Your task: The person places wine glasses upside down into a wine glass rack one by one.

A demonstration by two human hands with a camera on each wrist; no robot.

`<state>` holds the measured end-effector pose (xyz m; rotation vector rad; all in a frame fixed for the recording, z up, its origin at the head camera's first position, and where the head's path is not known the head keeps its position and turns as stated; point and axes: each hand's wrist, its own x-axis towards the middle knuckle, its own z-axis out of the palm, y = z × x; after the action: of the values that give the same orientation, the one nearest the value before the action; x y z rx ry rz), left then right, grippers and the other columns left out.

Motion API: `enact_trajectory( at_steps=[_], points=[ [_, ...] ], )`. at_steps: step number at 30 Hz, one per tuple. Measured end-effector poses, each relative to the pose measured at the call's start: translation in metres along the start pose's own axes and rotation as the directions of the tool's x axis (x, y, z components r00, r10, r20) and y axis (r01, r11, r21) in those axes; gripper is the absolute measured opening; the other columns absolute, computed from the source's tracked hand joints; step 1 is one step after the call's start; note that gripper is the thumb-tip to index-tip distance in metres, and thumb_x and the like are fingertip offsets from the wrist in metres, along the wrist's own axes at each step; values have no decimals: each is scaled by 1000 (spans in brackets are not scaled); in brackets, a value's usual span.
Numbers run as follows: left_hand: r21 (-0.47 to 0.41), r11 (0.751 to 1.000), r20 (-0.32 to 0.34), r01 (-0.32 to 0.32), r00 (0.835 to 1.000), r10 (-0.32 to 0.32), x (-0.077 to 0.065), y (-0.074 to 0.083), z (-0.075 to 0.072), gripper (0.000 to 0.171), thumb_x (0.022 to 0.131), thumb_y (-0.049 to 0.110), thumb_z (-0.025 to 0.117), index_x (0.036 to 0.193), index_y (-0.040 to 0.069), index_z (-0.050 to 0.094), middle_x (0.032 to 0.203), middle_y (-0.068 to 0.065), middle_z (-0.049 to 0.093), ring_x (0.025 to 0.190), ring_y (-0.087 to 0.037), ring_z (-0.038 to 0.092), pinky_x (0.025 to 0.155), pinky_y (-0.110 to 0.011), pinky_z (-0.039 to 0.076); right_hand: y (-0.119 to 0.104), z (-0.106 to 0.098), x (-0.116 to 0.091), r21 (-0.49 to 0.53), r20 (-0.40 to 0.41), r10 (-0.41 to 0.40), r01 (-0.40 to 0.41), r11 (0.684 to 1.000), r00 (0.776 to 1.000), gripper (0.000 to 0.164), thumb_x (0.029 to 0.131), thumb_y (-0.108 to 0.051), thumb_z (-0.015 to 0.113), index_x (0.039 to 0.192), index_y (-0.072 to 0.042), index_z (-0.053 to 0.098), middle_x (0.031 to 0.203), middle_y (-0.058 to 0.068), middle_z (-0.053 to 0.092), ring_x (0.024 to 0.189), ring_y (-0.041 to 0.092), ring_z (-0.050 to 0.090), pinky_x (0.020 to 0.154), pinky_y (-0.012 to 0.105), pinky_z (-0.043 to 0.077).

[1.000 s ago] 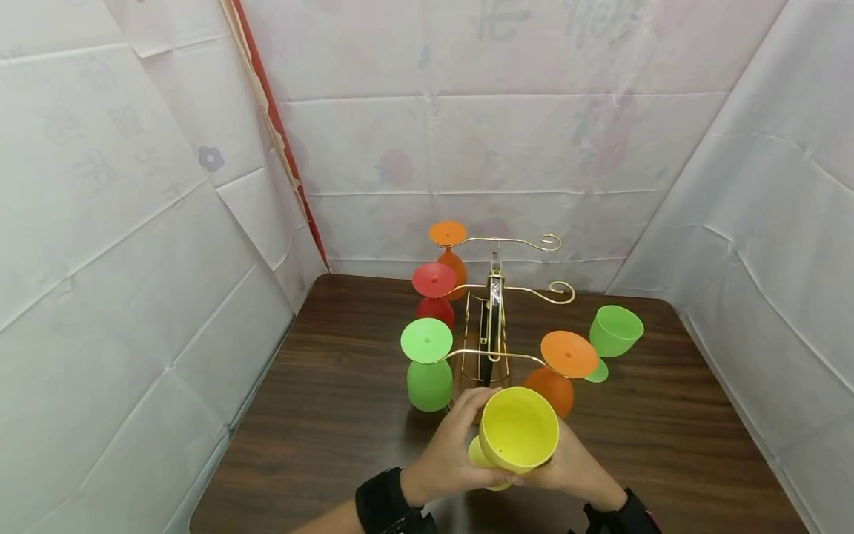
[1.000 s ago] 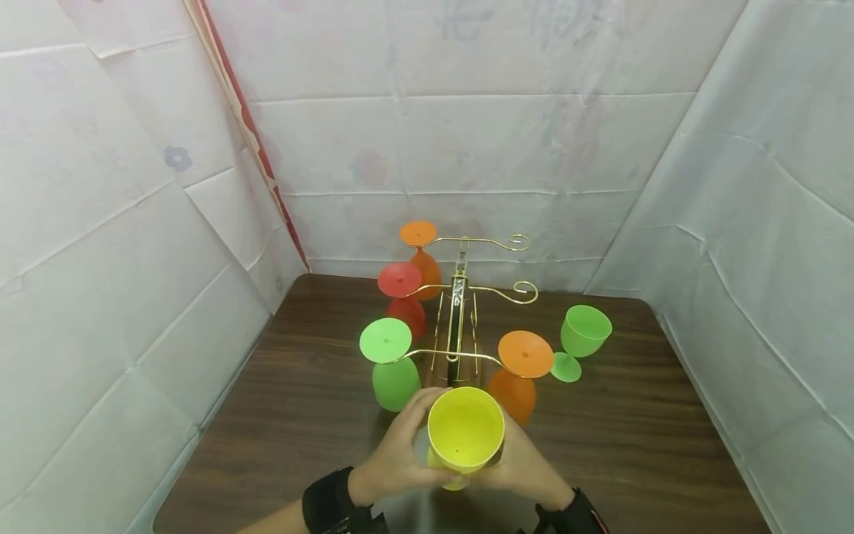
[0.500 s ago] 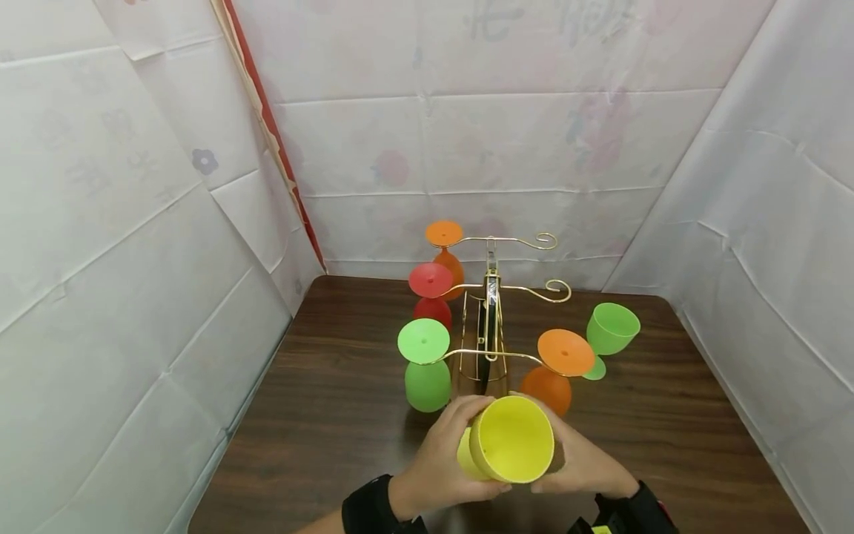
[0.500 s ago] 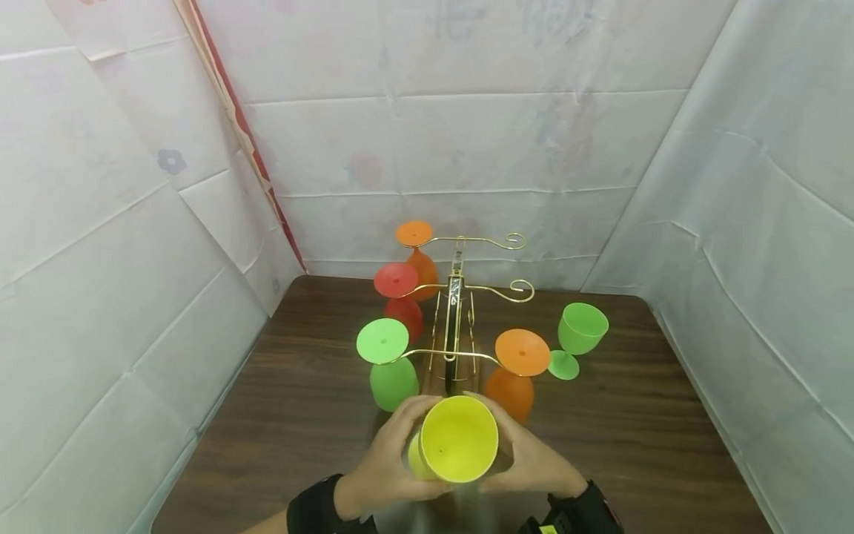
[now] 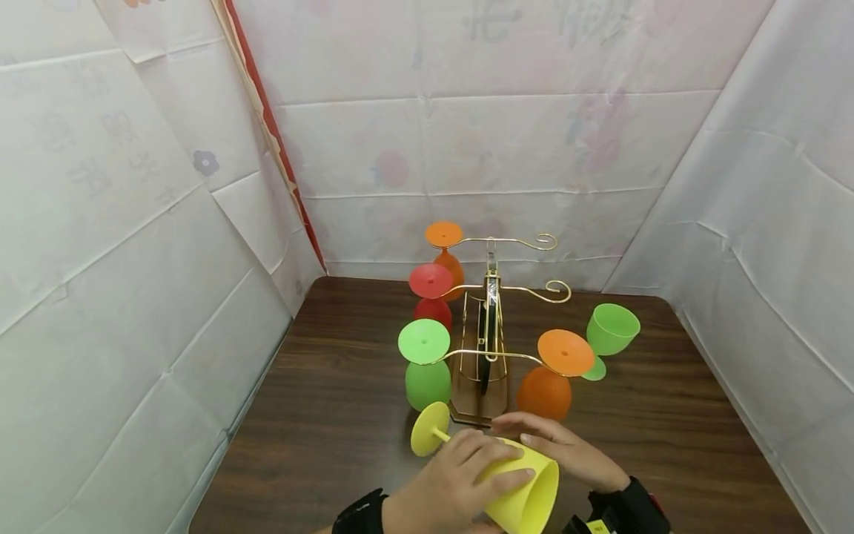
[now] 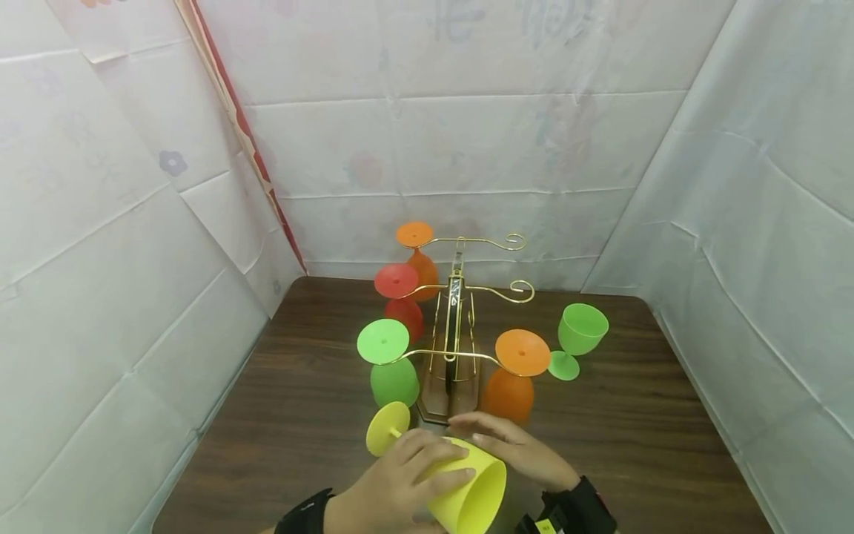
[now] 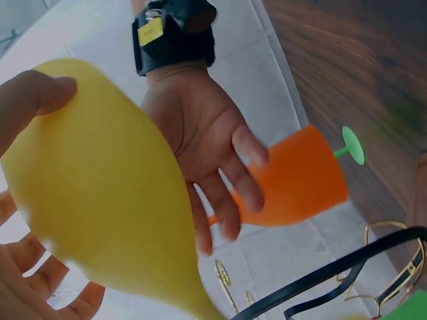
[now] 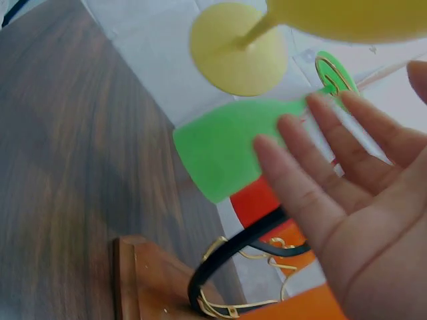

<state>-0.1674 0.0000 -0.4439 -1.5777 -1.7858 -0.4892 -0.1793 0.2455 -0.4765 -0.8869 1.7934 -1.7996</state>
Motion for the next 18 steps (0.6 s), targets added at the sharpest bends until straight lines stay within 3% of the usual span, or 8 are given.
enact_trajectory(
  at_steps=[4, 7, 12, 18],
  points=[
    [86, 994, 22, -62, 998, 60, -1, -1, 5, 63, 80, 63, 58, 124, 18, 59, 121, -6, 56, 111, -17, 51, 95, -31, 42, 2, 1, 6, 50, 92, 36, -41, 998, 995, 44, 105, -13, 15, 139, 1, 40, 127, 9, 57, 106, 16, 60, 90, 32, 49],
    [88, 995, 54, -57, 997, 52, -3, 1, 8, 59, 84, 61, 55, 126, 20, 58, 122, -5, 55, 113, -16, 50, 97, -31, 41, 3, 1, 8, 87, 169, 24, -39, 995, 985, 49, 105, -17, 9, 139, 2, 40, 121, 8, 61, 101, 15, 62, 89, 33, 50],
    [77, 997, 95, -31, 995, 24, -5, 3, 10, 56, 86, 57, 57, 129, 20, 55, 124, -4, 54, 114, -16, 49, 97, -31, 40, 5, 1, 10, 123, 254, -12, -20, 992, 967, 50, 106, -23, 11, 142, 2, 34, 123, 6, 59, 104, 13, 61, 89, 36, 50],
    [79, 996, 120, -33, 992, 24, -5, 4, 10, 53, 85, 48, 63, 130, 20, 54, 127, -2, 53, 115, -14, 48, 100, -31, 39, 9, -1, 12, 120, 291, -47, 12, 993, 956, 49, 105, -24, 15, 140, 4, 35, 116, 3, 61, 94, 9, 63, 79, 35, 54]
  ],
)
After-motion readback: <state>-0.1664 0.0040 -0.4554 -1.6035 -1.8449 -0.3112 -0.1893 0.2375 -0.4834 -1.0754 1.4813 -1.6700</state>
